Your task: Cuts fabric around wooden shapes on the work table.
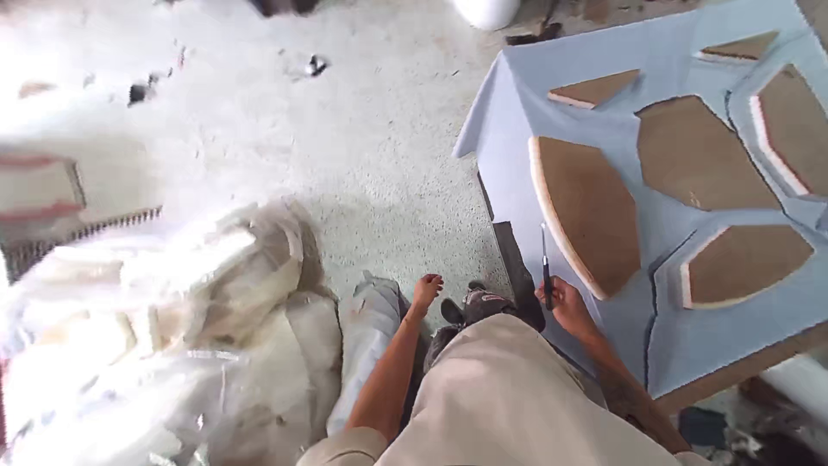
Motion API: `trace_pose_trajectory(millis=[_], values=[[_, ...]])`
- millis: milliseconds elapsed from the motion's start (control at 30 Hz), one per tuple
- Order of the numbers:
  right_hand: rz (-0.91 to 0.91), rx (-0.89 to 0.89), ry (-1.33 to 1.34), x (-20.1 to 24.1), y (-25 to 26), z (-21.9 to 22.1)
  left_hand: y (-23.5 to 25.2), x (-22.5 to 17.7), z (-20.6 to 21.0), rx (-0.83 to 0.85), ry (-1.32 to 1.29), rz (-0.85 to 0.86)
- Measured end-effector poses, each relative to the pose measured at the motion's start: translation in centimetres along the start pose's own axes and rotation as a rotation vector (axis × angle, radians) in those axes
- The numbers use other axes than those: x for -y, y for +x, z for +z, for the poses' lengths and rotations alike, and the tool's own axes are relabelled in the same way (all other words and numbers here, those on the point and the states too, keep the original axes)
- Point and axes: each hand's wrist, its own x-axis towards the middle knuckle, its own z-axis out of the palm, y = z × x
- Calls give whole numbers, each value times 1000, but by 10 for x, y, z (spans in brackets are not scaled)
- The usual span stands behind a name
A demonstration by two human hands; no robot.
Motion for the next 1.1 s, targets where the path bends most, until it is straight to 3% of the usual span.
trace_pose_trajectory(millis=[200, 367, 433, 567, 667, 767, 867, 967, 1100], values=[[90, -197, 65, 56, 78, -8, 73, -190, -17, 167, 154, 319], [64, -225, 263, 111, 211, -15, 129, -315, -68, 123, 296, 399], [73, -203, 270, 140, 266, -16, 160, -328, -106, 61, 422, 321], [56, -267, 387, 198, 341, -19, 217, -329, -195, -21, 551, -23], [100, -347, 463, 214, 381, -19, 230, -363, -221, -103, 587, -241], [245, -438, 450, 215, 407, -15, 274, -436, -218, -102, 644, -199], [457, -563, 459, 216, 423, -5, 335, -527, -190, 126, 952, 148], [632, -672, 509, 243, 442, 10, 386, -671, -123, 403, 1278, 570], [769, -720, 244, 279, 416, -18, 398, -838, 20, 779, 1439, 900]])
